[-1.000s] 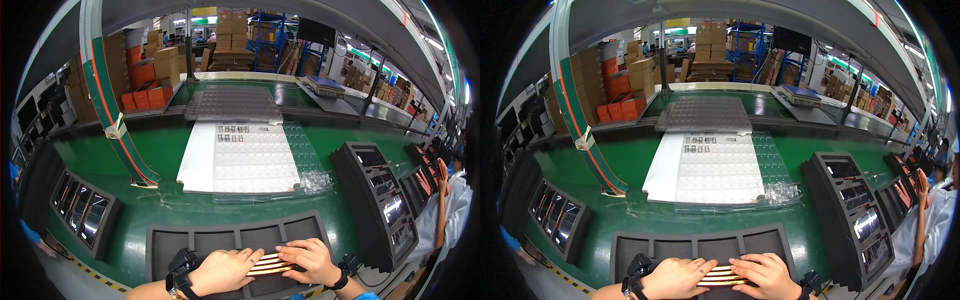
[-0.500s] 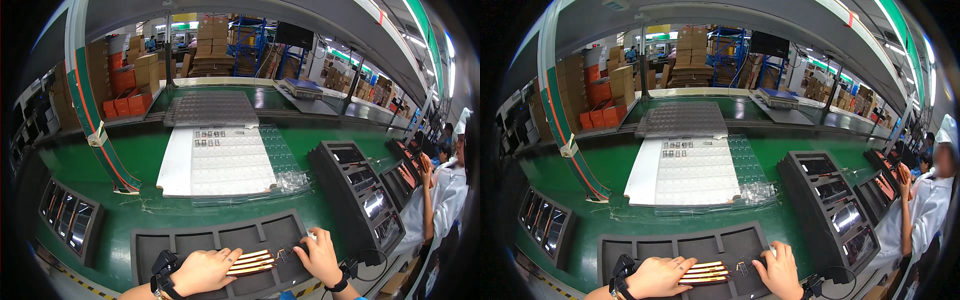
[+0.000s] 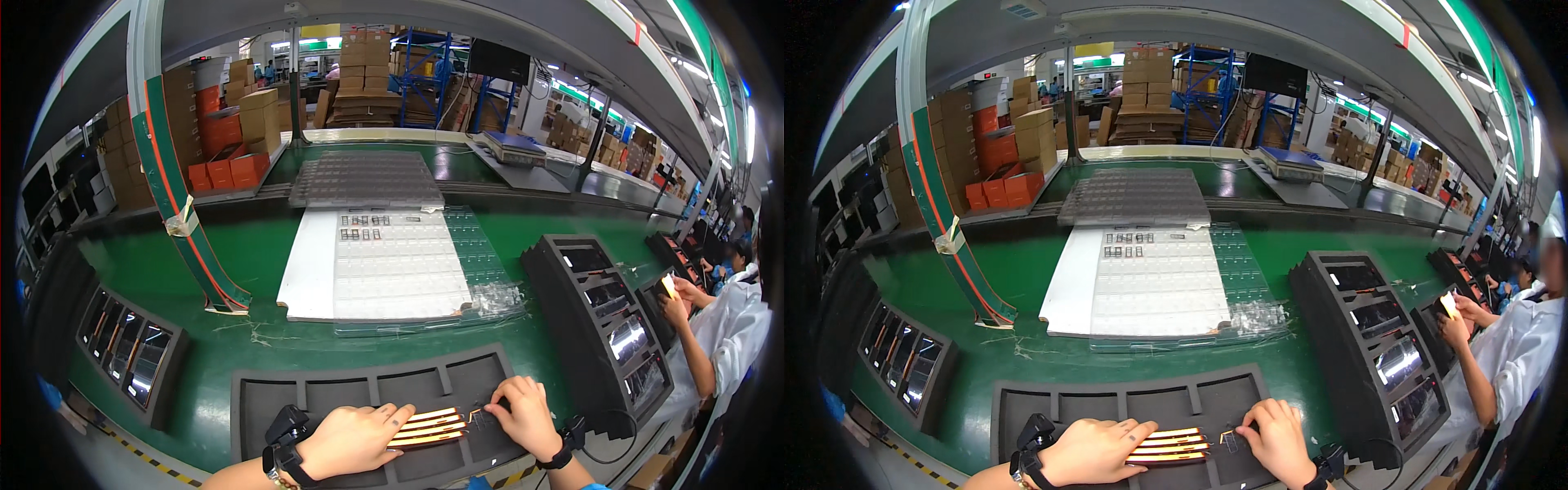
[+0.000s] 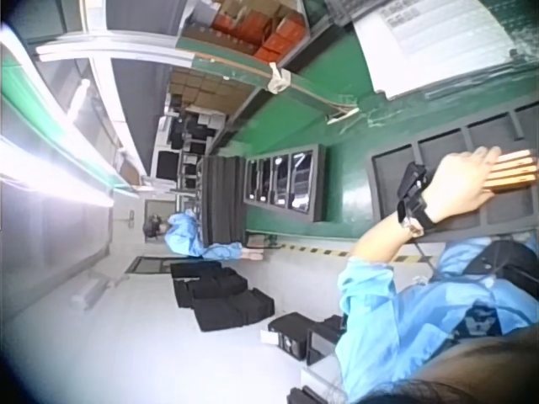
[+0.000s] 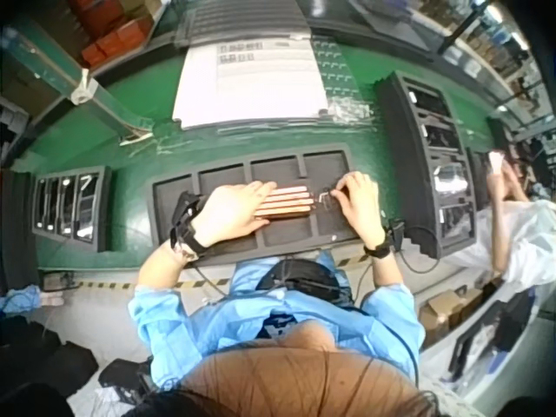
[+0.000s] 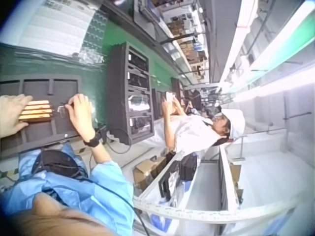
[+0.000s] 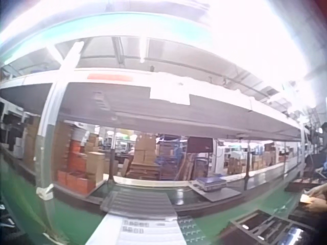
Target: Placing electronic components and smartphones into sorting trays on an assembly line.
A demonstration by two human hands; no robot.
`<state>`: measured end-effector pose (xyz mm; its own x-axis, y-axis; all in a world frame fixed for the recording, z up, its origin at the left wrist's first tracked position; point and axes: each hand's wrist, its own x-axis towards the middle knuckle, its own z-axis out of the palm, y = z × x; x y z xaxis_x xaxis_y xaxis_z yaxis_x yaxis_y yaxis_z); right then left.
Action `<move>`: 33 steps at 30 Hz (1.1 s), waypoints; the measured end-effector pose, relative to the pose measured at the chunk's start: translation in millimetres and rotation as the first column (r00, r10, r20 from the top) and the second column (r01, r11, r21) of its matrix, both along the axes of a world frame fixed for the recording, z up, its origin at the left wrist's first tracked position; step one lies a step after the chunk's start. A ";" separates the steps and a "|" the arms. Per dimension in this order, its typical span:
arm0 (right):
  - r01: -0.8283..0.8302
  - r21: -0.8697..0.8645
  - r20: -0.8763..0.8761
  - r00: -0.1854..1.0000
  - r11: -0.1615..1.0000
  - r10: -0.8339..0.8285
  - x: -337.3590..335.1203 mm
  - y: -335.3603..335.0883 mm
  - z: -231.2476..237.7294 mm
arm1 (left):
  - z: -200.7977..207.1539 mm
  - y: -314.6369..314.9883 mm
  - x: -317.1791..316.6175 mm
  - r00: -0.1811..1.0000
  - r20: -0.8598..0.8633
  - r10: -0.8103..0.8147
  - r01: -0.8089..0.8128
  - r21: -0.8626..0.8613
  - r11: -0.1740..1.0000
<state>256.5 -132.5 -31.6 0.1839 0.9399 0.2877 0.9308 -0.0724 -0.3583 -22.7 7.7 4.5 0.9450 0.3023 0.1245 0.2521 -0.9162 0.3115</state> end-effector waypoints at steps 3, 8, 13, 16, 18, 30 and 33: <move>0.040 0.045 -0.267 0.963 0.998 -0.026 -8.7 9.5 14.8 | 0.3 -0.9 -1.9 1.000 -0.009 0.008 -0.008 0.000 1.000; -0.364 0.157 -0.236 0.889 0.918 0.392 -36.4 23.9 58.4 | -2.7 -0.5 -0.3 0.999 -0.038 0.014 -0.014 0.005 1.000; -0.537 0.162 -0.022 0.837 0.828 0.547 -46.4 37.1 63.9 | -8.8 1.6 -0.7 1.000 -0.008 0.013 -0.013 0.022 1.000; -0.604 0.053 0.147 0.793 0.795 0.592 -47.5 39.6 73.4 | -9.1 2.1 -0.9 1.000 0.016 -0.001 0.000 0.008 1.000; -0.620 0.012 0.185 0.773 0.785 0.607 -48.3 40.5 78.6 | -5.3 1.4 -0.3 0.999 -0.037 0.001 -0.001 -0.014 1.000; -0.563 -0.097 0.275 0.777 0.821 0.566 -49.1 30.2 69.1 | -10.1 1.8 -1.9 1.000 -0.007 0.005 -0.005 0.001 1.000; -0.504 0.093 0.288 0.839 0.859 0.461 -42.4 19.0 60.7 | -11.0 2.9 -2.0 1.000 0.002 0.002 -0.002 -0.001 1.000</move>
<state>214.1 -113.6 29.1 -0.3785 0.8277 0.4143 0.8908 0.4473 -0.0797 -24.7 10.6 -6.5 0.9441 0.3045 0.1260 0.2535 -0.9155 0.3125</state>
